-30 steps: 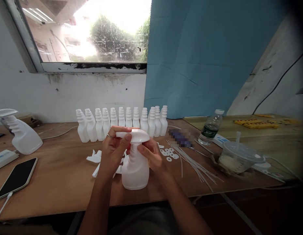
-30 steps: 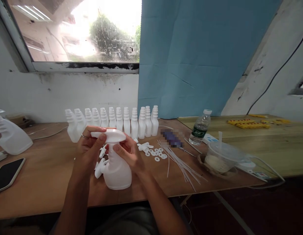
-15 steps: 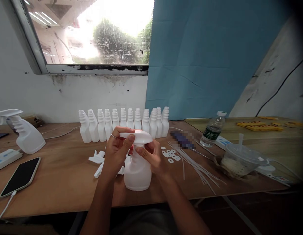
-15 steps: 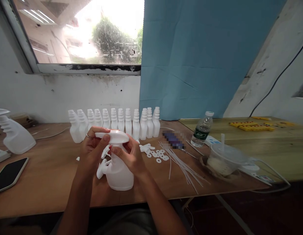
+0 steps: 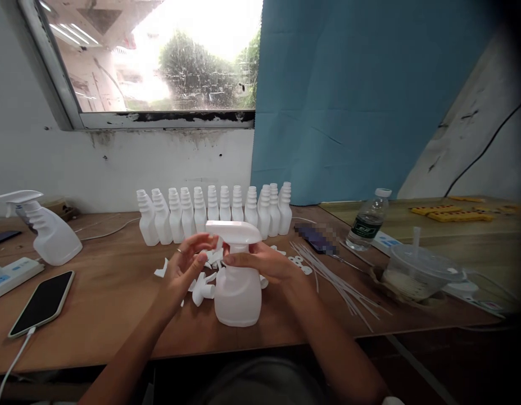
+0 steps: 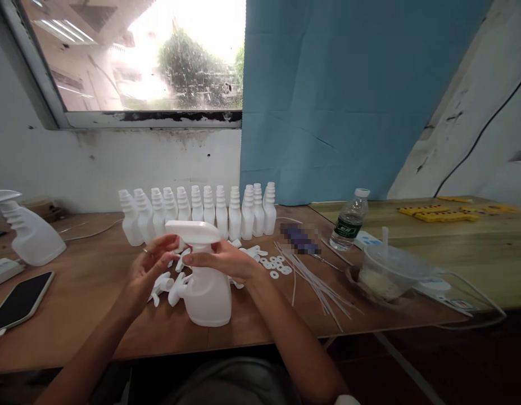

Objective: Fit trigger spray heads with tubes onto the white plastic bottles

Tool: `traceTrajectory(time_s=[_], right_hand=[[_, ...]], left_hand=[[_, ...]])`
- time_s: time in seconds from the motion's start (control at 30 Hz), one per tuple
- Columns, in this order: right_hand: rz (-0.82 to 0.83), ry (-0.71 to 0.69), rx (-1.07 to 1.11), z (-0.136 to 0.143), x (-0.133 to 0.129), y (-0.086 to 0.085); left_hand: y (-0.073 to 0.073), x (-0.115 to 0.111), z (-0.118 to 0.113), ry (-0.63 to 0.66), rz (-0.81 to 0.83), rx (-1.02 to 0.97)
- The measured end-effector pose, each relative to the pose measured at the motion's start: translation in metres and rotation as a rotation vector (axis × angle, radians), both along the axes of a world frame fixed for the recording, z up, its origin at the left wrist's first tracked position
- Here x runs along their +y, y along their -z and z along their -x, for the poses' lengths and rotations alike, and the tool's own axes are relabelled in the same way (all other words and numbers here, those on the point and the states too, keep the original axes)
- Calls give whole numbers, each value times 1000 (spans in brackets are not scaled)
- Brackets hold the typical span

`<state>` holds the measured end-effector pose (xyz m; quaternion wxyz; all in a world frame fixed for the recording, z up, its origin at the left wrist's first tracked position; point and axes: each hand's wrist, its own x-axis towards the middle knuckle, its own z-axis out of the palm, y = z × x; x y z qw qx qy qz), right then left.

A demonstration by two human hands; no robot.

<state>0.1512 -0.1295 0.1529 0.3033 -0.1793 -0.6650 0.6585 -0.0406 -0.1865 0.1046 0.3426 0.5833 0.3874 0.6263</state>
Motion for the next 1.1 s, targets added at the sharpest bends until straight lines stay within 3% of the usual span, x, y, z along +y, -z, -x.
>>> traceTrajectory(time_s=[0.17, 0.27, 0.4, 0.53, 0.6, 0.7, 0.77, 0.83, 0.9, 0.97, 1.1], right_hand=[[-122, 7, 41, 5, -8, -2], [-131, 7, 60, 5, -11, -1], [-137, 154, 36, 2, -18, 3], [-268, 123, 91, -7, -26, 10], [-344, 177, 116, -17, -23, 16], [-414, 372, 50, -34, -9, 37], [-438, 518, -55, -46, 3, 61], [-454, 642, -144, -58, 13, 88], [-470, 736, -204, -68, 19, 114], [-523, 849, -261, -75, 20, 132], [-624, 1050, -287, -83, 19, 143]], left_hand=[[40, -19, 7, 201, 269, 259], [49, -22, -2, 157, 335, 440], [47, -21, -10, 76, 283, 529], [29, -30, 5, 25, 177, 584], [14, -35, 27, -43, 137, 601], [-9, -31, 79, -324, 67, 480], [-21, -19, 124, -633, 43, 383], [-27, -2, 172, -992, 12, 408], [-24, 15, 217, -1217, 22, 477], [-15, 26, 251, -1313, 135, 508], [9, 33, 285, -1315, 264, 469]])
